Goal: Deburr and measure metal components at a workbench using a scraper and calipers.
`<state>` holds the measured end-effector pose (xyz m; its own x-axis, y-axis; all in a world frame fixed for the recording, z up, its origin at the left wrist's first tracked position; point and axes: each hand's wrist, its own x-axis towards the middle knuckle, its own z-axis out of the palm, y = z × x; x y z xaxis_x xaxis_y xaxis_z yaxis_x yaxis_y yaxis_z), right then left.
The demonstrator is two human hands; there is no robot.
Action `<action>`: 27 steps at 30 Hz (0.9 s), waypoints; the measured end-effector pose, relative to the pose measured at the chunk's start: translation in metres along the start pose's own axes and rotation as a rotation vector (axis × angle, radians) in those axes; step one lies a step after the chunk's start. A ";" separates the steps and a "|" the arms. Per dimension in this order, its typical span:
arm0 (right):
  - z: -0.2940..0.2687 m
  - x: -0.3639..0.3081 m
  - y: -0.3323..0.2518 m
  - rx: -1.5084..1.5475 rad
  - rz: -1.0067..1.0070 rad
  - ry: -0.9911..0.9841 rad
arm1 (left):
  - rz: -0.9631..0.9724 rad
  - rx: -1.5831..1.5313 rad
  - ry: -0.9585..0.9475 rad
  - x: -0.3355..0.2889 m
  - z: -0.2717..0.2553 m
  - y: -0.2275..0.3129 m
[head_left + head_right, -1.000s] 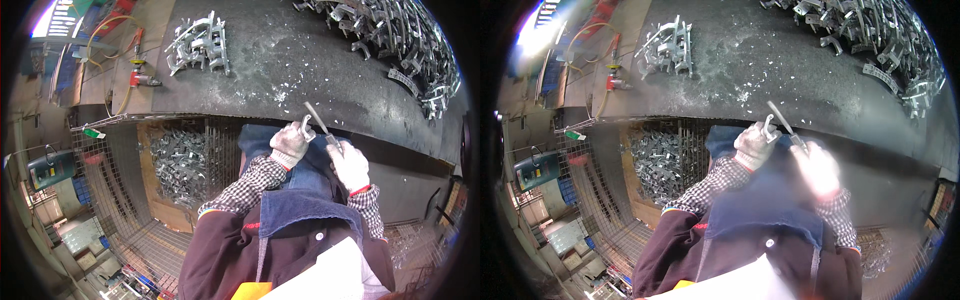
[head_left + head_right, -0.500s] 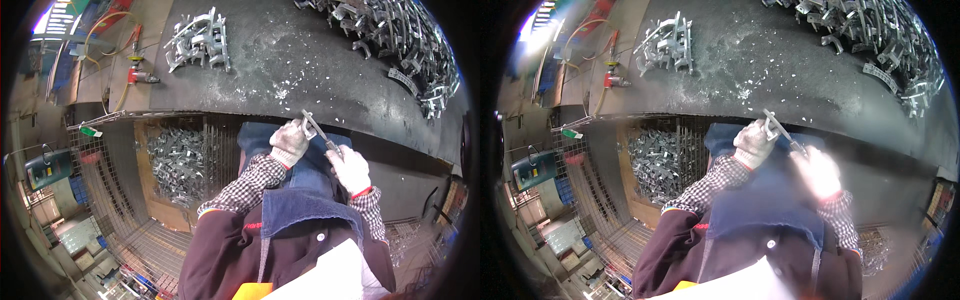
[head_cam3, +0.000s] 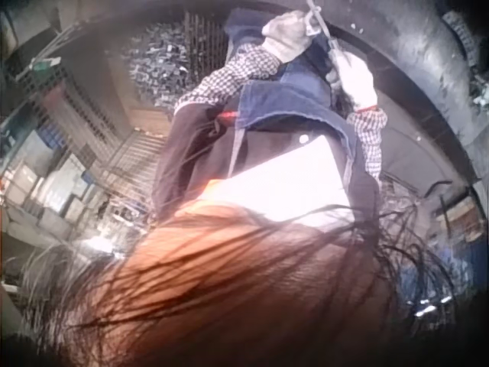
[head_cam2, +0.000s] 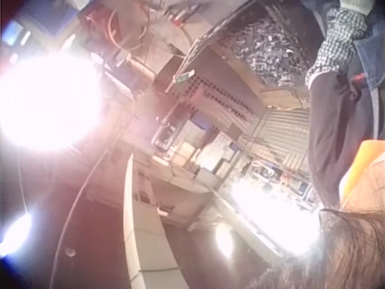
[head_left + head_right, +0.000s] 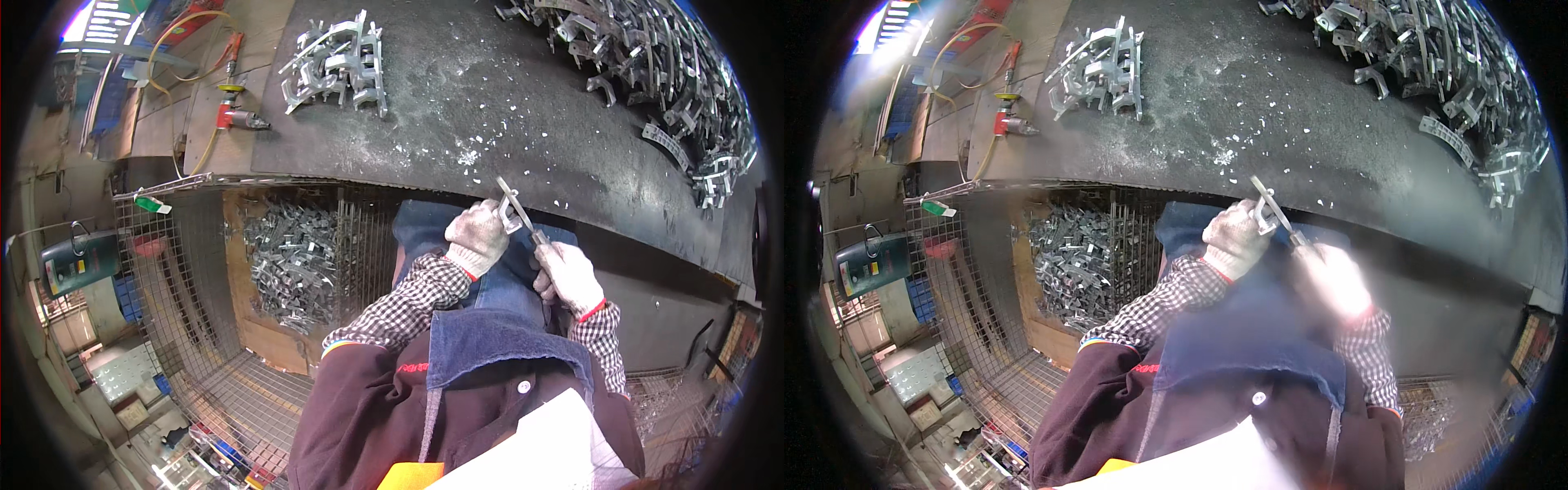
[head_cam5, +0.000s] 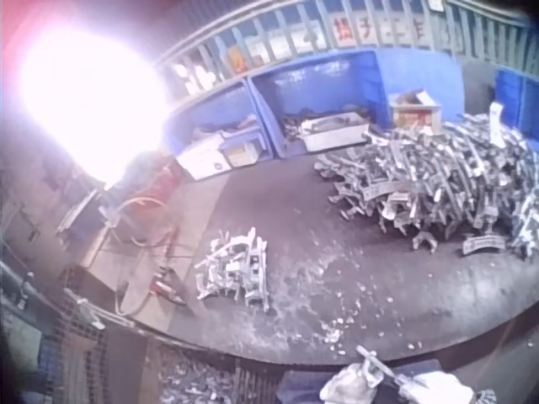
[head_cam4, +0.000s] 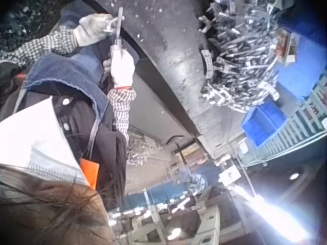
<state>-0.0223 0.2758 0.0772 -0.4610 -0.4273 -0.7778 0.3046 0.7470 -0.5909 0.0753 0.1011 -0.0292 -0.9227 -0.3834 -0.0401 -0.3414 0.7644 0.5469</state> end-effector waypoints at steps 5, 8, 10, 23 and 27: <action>0.009 0.005 -0.012 -0.146 -0.146 0.130 | 0.015 -0.038 0.083 0.003 -0.007 0.007; 0.008 -0.011 -0.014 -0.173 -0.156 0.243 | -0.015 -0.085 0.088 0.001 -0.006 0.006; 0.008 -0.010 -0.010 -0.426 -0.225 0.390 | -0.054 -0.085 0.065 0.002 -0.009 0.009; -0.008 0.008 0.012 -0.616 -0.347 0.422 | -0.347 -0.283 -0.200 -0.001 -0.056 0.022; -0.012 -0.004 -0.005 -0.194 -0.177 0.362 | -0.257 -1.663 -0.317 -0.018 -0.092 0.023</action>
<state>-0.0316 0.2797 0.0853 -0.7642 -0.3771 -0.5232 0.0492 0.7748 -0.6302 0.1007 0.0781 0.0615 -0.9449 -0.1338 -0.2988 -0.1253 -0.6954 0.7076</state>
